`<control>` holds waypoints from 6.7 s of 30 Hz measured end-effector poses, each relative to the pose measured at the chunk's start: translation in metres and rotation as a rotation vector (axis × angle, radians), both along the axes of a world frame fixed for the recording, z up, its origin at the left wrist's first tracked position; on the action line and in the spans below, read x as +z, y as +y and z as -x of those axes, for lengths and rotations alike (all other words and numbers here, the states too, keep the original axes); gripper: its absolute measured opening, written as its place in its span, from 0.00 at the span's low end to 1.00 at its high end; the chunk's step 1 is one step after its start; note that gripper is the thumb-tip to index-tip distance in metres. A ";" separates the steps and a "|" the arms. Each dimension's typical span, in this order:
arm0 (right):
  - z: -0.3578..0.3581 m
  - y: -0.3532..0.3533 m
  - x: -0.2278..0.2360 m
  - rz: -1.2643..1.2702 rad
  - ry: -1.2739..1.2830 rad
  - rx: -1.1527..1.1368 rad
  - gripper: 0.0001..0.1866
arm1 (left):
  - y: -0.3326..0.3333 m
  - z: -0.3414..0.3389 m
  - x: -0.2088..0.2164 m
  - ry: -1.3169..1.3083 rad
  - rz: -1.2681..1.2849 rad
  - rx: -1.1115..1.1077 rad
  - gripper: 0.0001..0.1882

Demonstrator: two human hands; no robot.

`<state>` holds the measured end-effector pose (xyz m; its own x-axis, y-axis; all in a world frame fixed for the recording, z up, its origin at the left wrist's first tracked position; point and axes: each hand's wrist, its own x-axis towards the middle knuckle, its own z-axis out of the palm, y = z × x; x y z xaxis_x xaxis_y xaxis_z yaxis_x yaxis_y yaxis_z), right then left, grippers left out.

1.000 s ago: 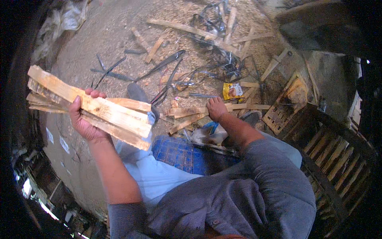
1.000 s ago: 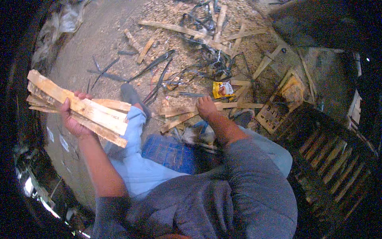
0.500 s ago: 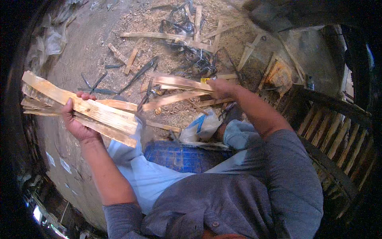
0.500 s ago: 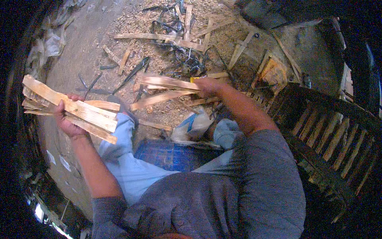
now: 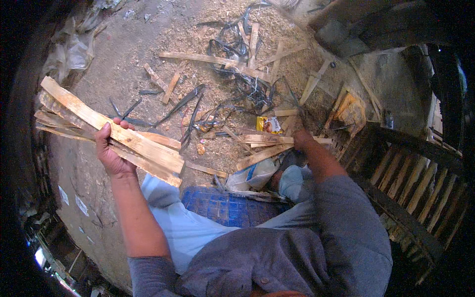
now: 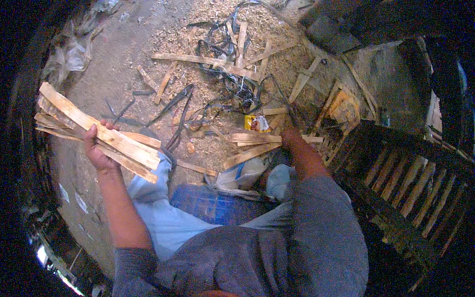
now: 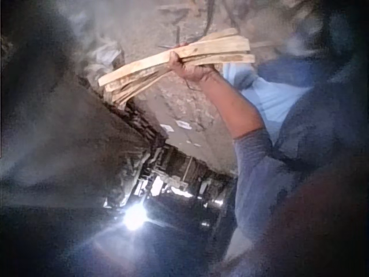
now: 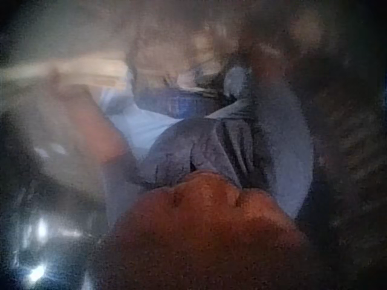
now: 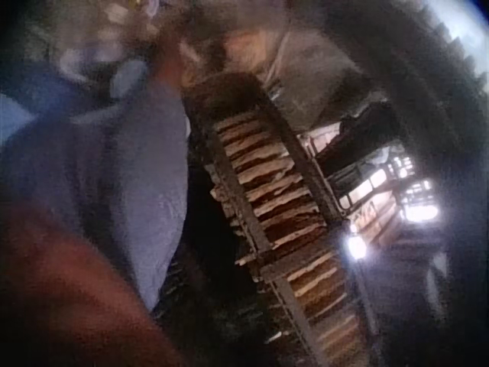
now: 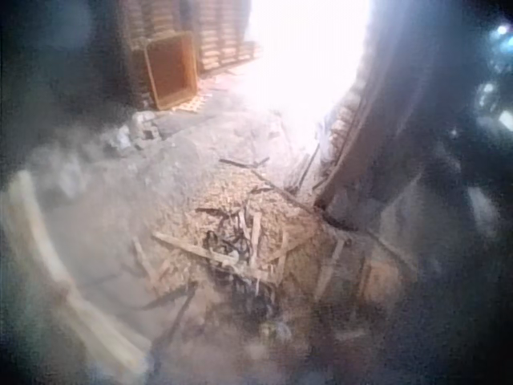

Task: The person sits on the floor and assembles small wooden trays by hand. They pick up thin wooden slats from a pile, interlace them into a grid pattern, and place the finished trays onto a nearby rack.

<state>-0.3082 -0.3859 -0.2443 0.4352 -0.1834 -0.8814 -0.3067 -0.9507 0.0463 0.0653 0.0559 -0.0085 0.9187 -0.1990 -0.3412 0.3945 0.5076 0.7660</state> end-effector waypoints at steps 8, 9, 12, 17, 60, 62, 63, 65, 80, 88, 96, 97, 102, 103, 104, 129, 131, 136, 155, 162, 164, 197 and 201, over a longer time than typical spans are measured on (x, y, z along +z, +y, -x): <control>-0.017 -0.065 -0.008 -0.344 -0.800 -0.734 0.26 | -0.007 -0.002 -0.001 0.073 0.059 -0.027 0.14; -0.030 -0.065 -0.009 -0.340 -0.919 -0.710 0.27 | -0.004 -0.005 -0.002 0.084 0.061 -0.035 0.14; -0.095 -0.048 0.017 -0.036 -0.772 -0.598 0.27 | 0.000 -0.005 -0.002 0.055 0.003 0.023 0.15; -0.135 -0.037 0.018 -0.007 -0.645 -0.765 0.25 | -0.004 -0.005 -0.003 0.076 0.040 0.000 0.14; -0.033 -0.079 -0.017 0.161 -0.794 -1.598 0.15 | -0.017 -0.001 0.000 0.081 0.026 -0.057 0.15; -0.029 -0.060 -0.045 0.167 -0.803 -1.663 0.15 | -0.022 0.001 0.003 0.094 0.012 -0.020 0.14; -0.030 -0.049 -0.054 0.139 -0.796 -1.667 0.15 | -0.021 0.000 0.002 0.084 0.010 -0.030 0.14; -0.036 -0.023 -0.068 0.057 -0.765 -1.528 0.15 | -0.016 0.000 0.002 0.085 0.007 -0.023 0.14; -0.084 -0.059 -0.075 0.668 -0.513 -1.403 0.22 | -0.032 0.001 0.005 0.097 -0.006 -0.034 0.15; -0.089 -0.088 -0.137 0.539 -0.791 -1.838 0.23 | -0.039 -0.005 -0.003 0.137 -0.034 -0.025 0.15; -0.103 -0.042 -0.094 0.345 -0.942 -1.844 0.24 | -0.032 -0.001 0.004 0.148 -0.021 0.009 0.16; -0.097 -0.040 -0.089 0.316 -0.956 -1.829 0.24 | -0.031 -0.002 0.004 0.141 -0.013 0.003 0.16; -0.080 -0.026 -0.046 0.129 -1.068 -1.703 0.25 | -0.025 0.002 0.006 0.121 0.019 -0.042 0.16; -0.077 -0.025 -0.035 0.115 -1.119 -1.669 0.25 | -0.026 0.004 0.008 0.135 0.036 -0.068 0.16; -0.083 -0.016 -0.011 0.136 -1.176 -1.659 0.25 | -0.028 0.007 0.010 0.144 0.056 -0.093 0.16; -0.213 0.248 0.307 -0.818 -0.880 -0.818 0.28 | -0.042 0.085 0.025 0.169 0.249 -0.641 0.16; -0.210 0.256 0.308 -0.899 -0.932 -0.866 0.29 | -0.044 0.085 0.002 0.241 0.362 -0.640 0.20; -0.203 0.270 0.308 -0.537 -1.167 -0.496 0.37 | -0.050 0.095 0.017 0.254 0.474 -0.777 0.23; -0.187 0.280 0.319 -0.157 -1.072 0.132 0.69 | -0.048 0.091 0.027 -0.113 0.148 -0.670 0.27; -0.209 0.259 0.312 -1.205 -1.049 -0.561 0.54 | -0.025 0.067 0.038 0.059 0.296 -0.629 0.26; -0.216 0.220 0.291 -1.130 -1.204 -0.677 0.43 | -0.013 0.058 0.040 0.066 0.320 -0.535 0.28; -0.209 0.026 -0.086 0.311 -0.509 -1.040 0.18 | -0.031 -0.009 0.018 -0.012 0.100 -0.051 0.39; -0.201 0.007 -0.086 0.361 -0.901 -1.431 0.20 | -0.036 -0.011 0.020 -0.015 0.098 -0.025 0.38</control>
<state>-0.1071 -0.3789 -0.3298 0.0574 -0.9514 -0.3026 -0.8785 0.0959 -0.4680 0.0766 0.0203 0.0111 0.9181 -0.2532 -0.3049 0.3963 0.5705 0.7194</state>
